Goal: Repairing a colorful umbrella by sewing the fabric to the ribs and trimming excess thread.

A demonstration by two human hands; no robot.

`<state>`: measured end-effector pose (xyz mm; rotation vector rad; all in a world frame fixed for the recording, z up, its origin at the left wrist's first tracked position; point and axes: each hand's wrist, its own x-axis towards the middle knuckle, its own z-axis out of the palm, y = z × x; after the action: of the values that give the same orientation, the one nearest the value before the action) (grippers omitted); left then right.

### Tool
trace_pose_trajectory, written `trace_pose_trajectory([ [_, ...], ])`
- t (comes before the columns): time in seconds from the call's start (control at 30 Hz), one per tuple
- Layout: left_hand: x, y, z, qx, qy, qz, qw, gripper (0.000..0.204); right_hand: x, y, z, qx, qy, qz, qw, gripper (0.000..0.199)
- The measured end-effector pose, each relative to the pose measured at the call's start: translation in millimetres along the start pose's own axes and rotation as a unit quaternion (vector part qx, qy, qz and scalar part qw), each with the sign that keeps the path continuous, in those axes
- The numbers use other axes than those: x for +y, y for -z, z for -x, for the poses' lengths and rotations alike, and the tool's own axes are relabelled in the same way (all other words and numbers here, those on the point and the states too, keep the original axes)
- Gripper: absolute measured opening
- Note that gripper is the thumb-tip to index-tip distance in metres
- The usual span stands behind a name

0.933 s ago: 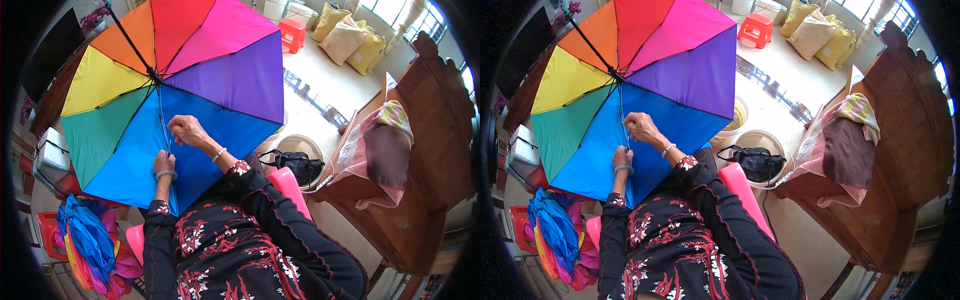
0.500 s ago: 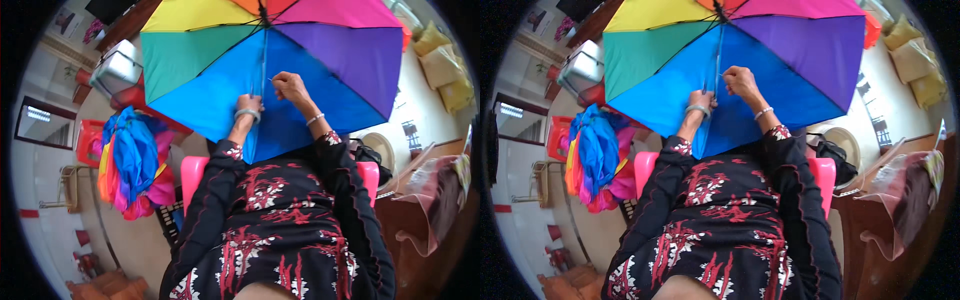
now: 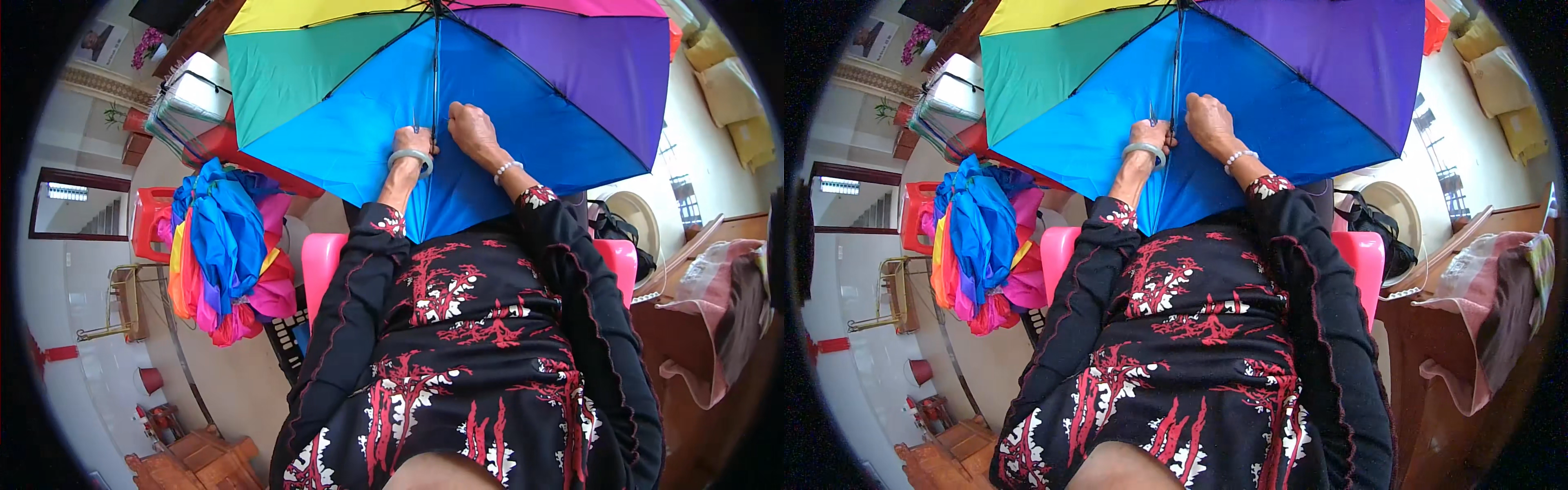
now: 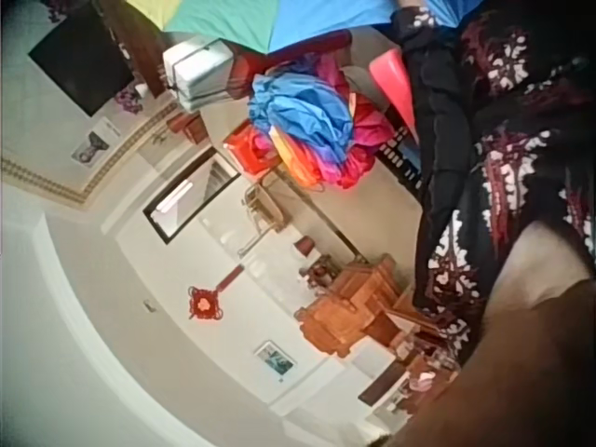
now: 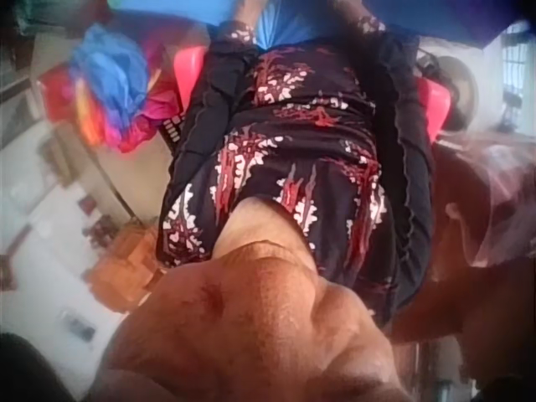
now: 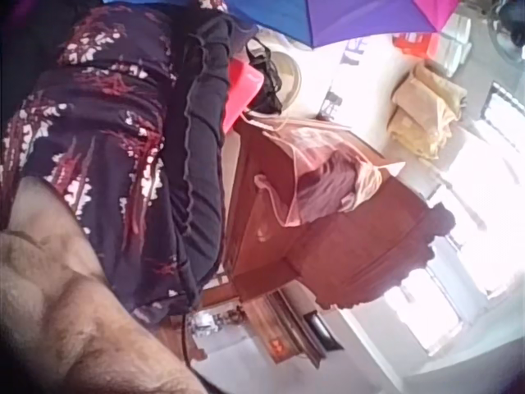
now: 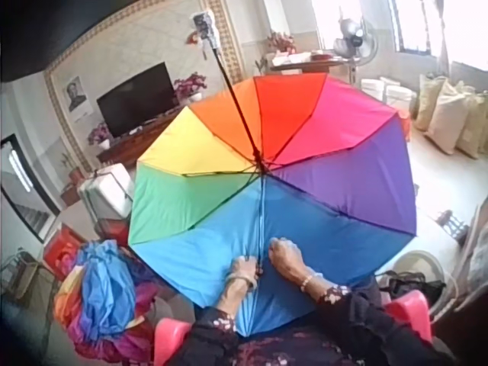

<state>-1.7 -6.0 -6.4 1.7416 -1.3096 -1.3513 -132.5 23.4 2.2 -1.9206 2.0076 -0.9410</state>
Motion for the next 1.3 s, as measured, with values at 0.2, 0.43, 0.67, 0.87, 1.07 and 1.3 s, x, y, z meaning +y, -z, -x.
trace_pose_trajectory([
  [0.2, 5, 1, 11, -0.003, -0.002, 0.044, 0.999, 0.02, -7, 3, 6, -0.04, 0.026, 0.058, 0.997, 0.011],
  [0.43, 5, 2, 13, -0.006, -0.014, 0.046, 0.999, 0.021, -7, 5, 8, -0.132, 0.019, 0.049, 0.99, 0.013],
  [0.67, 2, 4, 10, -0.018, -0.022, 0.046, 0.999, 0.021, -10, 7, 8, -0.155, 0.012, 0.045, 0.987, 0.012],
  [0.87, 0, 3, 7, -0.022, -0.004, 0.085, 0.996, 0.02, 4, -9, 2, -0.133, 0.023, 0.005, 0.991, 0.011],
  [1.07, -6, 2, -1, -0.053, 0.032, 0.202, 0.977, 0.017, 9, -16, 1, -0.085, 0.057, -0.092, 0.99, 0.011],
  [1.3, -3, -7, -2, -0.037, 0.063, 0.192, 0.979, 0.014, 9, -17, 1, -0.07, 0.054, -0.112, 0.99, 0.011],
])
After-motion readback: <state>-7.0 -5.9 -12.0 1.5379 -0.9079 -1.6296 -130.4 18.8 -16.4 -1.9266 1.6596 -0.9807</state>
